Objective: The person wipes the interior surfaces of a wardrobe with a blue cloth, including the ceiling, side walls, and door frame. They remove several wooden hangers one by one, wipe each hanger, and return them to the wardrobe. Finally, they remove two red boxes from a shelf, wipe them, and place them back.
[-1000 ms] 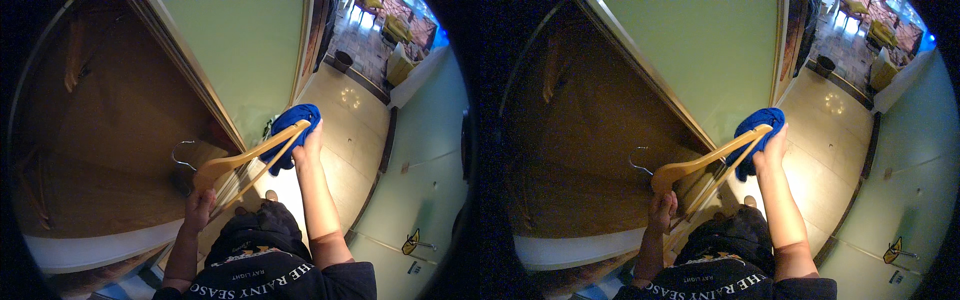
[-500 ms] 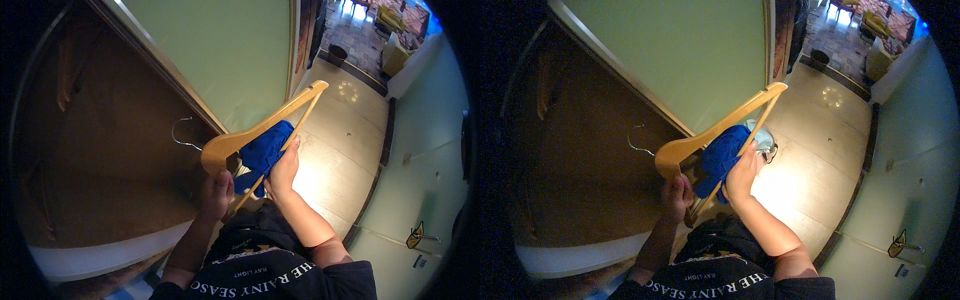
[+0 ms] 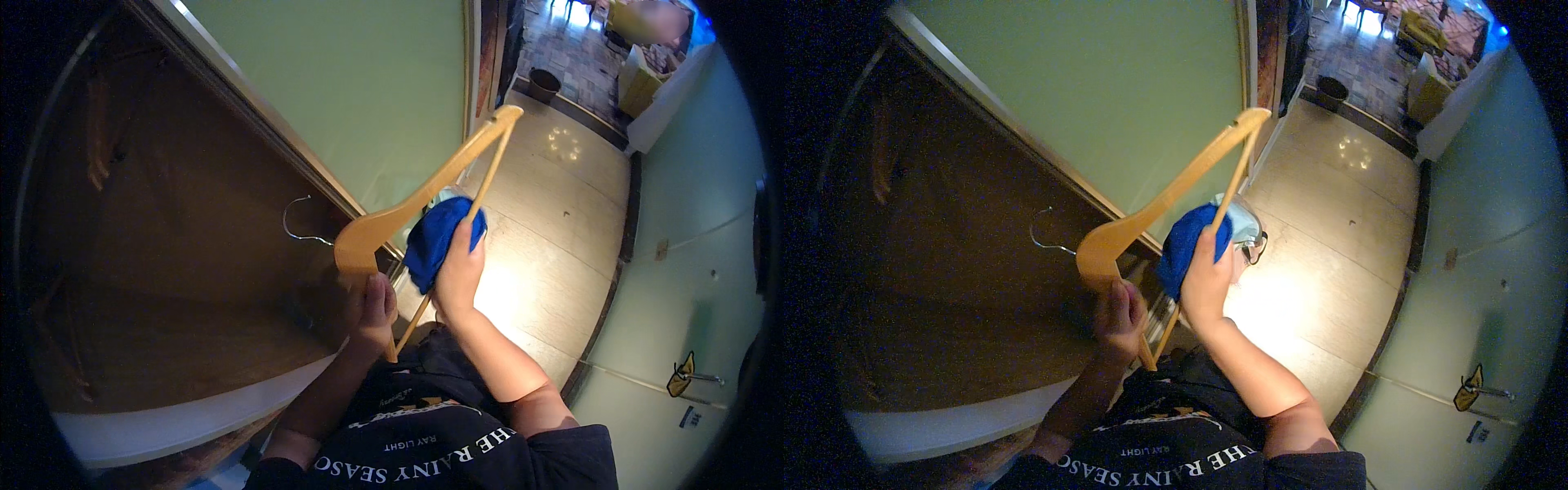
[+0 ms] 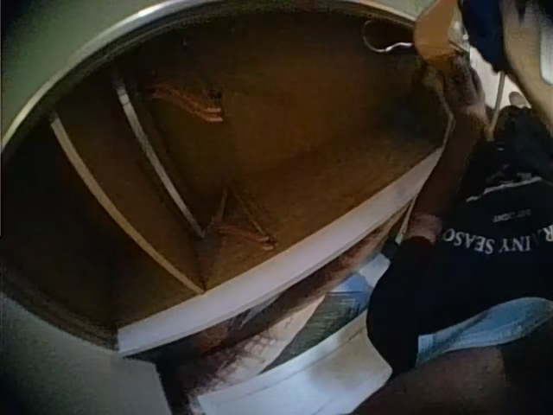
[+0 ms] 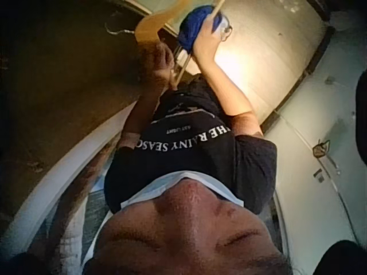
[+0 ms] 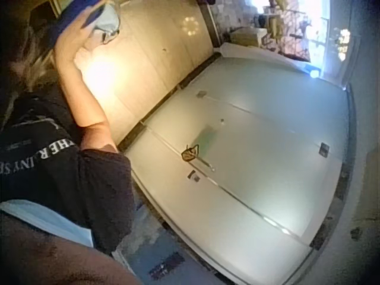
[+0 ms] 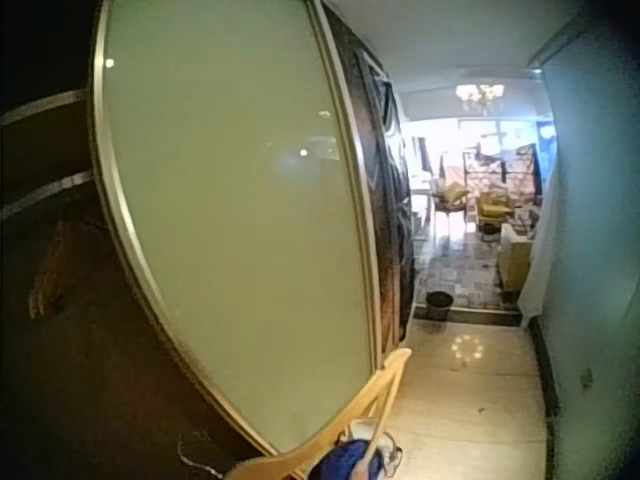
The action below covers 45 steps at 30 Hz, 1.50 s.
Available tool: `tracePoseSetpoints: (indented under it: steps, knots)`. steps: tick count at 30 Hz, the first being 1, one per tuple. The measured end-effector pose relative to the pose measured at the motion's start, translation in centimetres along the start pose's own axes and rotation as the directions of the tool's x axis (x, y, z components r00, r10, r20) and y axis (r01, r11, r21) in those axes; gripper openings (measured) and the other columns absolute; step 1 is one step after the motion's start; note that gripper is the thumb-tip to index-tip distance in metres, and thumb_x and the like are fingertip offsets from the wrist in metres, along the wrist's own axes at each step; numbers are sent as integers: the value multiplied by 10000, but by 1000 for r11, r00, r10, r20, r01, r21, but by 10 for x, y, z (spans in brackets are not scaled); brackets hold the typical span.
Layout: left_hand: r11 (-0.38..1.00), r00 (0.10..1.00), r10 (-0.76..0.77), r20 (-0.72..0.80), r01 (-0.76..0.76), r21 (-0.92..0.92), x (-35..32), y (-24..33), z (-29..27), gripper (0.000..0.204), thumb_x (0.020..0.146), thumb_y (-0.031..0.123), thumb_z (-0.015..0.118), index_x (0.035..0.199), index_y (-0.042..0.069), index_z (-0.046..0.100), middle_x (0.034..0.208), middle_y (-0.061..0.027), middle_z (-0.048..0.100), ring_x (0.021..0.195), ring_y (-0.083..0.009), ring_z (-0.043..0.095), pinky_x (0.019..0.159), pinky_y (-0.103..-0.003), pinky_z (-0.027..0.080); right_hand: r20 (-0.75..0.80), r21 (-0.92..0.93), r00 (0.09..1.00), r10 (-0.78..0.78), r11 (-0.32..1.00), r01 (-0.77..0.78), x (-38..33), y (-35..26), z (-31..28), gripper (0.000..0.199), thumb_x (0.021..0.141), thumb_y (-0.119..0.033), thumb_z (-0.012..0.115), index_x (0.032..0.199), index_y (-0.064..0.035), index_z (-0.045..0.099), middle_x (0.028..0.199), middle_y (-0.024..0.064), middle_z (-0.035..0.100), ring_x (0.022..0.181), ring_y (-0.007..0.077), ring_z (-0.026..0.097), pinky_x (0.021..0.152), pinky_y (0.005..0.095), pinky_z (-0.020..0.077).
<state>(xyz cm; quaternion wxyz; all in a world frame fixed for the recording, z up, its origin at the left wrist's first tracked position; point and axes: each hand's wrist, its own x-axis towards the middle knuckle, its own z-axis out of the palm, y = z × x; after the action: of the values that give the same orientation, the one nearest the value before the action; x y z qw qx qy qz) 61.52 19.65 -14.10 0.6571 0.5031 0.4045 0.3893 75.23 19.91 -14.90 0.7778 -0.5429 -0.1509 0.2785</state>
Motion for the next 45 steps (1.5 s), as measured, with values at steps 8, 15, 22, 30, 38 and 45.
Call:
tracePoseSetpoints:
  steps: [8, 15, 22, 30, 38, 45]
  knots:
    - [996, 998, 66, -1, -66, 54, 8, 5, 14, 552, 866, 631, 421, 755, 90, 438, 514, 33, 321, 421, -76, 313, 402, -223, 255, 260, -210, 955, 141, 974, -87, -74, 34, -24, 302, 968, -201, 417, 1194, -1, 417, 1006, 87, 515, 912, 178, 493, 828, 303, 411]
    - [999, 987, 48, 150, -47, -12, 8, 1, 20, 593, 913, 624, 247, 983, 73, 455, 653, 17, 395, 562, -63, 367, 504, -212, 296, 241, -44, 968, -76, 995, 89, -45, 11, -52, 488, 976, -294, 389, 1317, 28, 255, 1134, 146, 482, 994, 231, 497, 893, 336, 401]
    - [903, 912, 242, 331, -337, 268, 1, -31, 38, 417, 939, 108, 385, 1325, -43, 335, 1298, -226, 408, 1233, -338, 381, 1032, -379, 285, 353, -463, 920, -173, 822, 332, -30, -49, -26, 530, 809, -169, 663, 1201, 45, 379, 1000, 180, 548, 876, 285, 571, 774, 366, 461]
    - [560, 747, 374, 550, -654, 509, 11, 36, 45, 565, 742, 92, 714, 1245, -3, 478, 1270, -208, 437, 1231, -341, 393, 1029, -419, 309, 355, -679, 920, -163, 631, 374, -25, -101, -85, 345, 777, -54, 622, 1097, -69, 495, 829, 212, 613, 778, 418, 598, 649, 403, 484]
    - [352, 555, 325, 766, -823, 446, 22, 27, 38, 470, 690, 129, 734, 1094, 3, 529, 1101, -175, 556, 1080, -348, 521, 938, -448, 385, 878, -425, 477, 47, 538, 728, -13, -143, -112, 204, 680, -78, 651, 825, -21, 518, 786, 169, 567, 790, 387, 550, 716, 429, 451]
    - [555, 796, 357, 489, -602, 574, 0, 13, 28, 63, 799, 68, 585, 823, 19, 553, 730, -172, 563, 663, -365, 569, 570, -434, 441, 769, -458, 464, -441, 127, 880, -31, -105, -72, 257, 674, -91, 574, 922, -30, 538, 973, 125, 562, 829, 282, 544, 689, 377, 422]
